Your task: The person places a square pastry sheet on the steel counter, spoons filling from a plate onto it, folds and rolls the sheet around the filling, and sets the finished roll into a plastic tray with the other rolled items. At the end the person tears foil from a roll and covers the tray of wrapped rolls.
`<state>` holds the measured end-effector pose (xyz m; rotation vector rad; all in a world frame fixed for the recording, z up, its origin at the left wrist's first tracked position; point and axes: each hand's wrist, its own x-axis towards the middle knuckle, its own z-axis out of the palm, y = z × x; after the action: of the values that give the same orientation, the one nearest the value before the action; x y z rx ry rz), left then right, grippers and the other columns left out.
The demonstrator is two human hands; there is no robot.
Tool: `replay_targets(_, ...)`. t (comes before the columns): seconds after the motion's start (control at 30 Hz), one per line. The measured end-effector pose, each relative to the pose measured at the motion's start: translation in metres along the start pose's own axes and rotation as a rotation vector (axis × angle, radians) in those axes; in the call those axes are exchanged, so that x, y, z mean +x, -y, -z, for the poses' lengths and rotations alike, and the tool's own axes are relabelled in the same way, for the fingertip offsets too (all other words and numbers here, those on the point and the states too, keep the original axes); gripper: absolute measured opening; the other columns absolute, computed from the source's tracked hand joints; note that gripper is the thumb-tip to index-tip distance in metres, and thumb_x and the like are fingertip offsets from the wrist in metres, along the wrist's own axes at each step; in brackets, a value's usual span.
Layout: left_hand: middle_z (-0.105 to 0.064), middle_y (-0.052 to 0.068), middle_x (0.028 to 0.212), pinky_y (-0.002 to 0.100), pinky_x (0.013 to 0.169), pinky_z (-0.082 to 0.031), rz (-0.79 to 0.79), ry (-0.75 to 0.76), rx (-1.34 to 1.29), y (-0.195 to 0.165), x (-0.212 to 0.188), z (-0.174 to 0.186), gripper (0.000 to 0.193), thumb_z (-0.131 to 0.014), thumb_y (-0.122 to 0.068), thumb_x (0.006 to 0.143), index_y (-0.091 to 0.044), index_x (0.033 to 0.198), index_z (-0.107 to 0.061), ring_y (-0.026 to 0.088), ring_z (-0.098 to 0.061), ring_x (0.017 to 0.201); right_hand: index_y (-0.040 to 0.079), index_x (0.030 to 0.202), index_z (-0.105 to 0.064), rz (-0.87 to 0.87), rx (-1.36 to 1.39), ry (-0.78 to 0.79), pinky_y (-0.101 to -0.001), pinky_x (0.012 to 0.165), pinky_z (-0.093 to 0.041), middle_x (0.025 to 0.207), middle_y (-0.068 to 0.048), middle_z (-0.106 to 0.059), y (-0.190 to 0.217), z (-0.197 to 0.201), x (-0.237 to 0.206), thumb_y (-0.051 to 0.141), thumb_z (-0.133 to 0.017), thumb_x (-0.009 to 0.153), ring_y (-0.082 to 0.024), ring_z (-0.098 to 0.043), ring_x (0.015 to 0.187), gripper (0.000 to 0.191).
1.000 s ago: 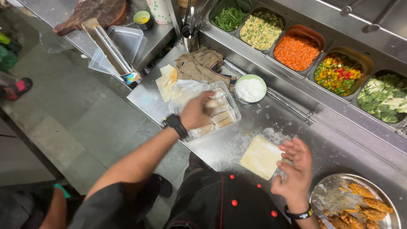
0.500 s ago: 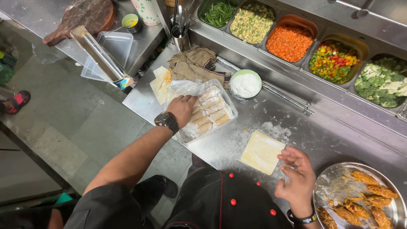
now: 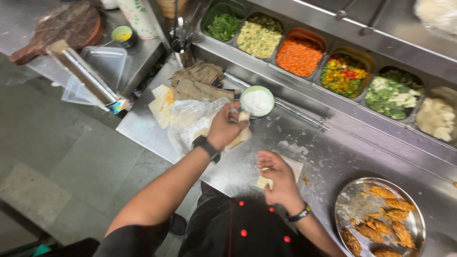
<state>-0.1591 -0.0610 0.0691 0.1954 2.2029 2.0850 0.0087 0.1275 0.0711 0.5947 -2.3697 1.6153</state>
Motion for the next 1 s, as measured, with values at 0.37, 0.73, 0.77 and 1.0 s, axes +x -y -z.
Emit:
replay_targets(0.37,-0.074,0.007,0.09,0.031,0.078,-0.058,-0.029,0.098,0.275,0.058,0.147,-0.055,0.041,-0.084,-0.014,0.069,-0.003,0.105,-0.068,0.019,-0.072,0.083,-0.003,0.089,-0.063,-0.228,-0.198,-0.241,-0.0339,0.088,-0.061,0.129,-0.017,-0.062,0.009,0.038,-0.099,-0.011,-0.055,0.058,-0.026,-0.073,0.106,0.033)
replay_targets(0.73,-0.074,0.02,0.107,0.044,0.096,-0.053,-0.453,0.508,1.138,0.012,0.152,-0.037,0.028,-0.077,-0.02,0.08,-0.009,0.106,-0.074,0.039,-0.068,0.104,0.0,0.093,-0.073,-0.393,-0.502,-0.437,-0.037,0.097,-0.054,0.122,-0.017,-0.065,0.014,0.061,-0.177,-0.006,-0.054,0.052,-0.027,-0.068,0.112,0.046)
replay_targets(0.77,-0.073,0.02,0.108,0.046,0.097,-0.051,-0.469,0.582,1.2,0.008,0.15,-0.042,0.028,-0.075,-0.026,0.086,-0.009,0.108,-0.074,0.04,-0.066,0.107,0.0,0.092,-0.073,-0.399,-0.515,-0.447,-0.037,0.097,-0.054,0.122,-0.017,-0.065,0.016,0.062,-0.177,-0.006,-0.054,0.051,-0.028,-0.068,0.112,0.046)
replay_targets(1.0,-0.068,0.02,0.121,0.046,0.098,-0.052,-0.369,0.799,1.499,0.001,0.138,-0.069,0.051,-0.074,-0.023,0.081,-0.007,0.127,-0.06,0.037,-0.062,0.119,0.0,0.087,-0.068,-0.364,-0.527,-0.472,-0.0359,0.096,-0.055,0.125,-0.017,-0.066,0.021,0.068,-0.178,-0.006,-0.055,0.051,-0.028,-0.07,0.11,0.038)
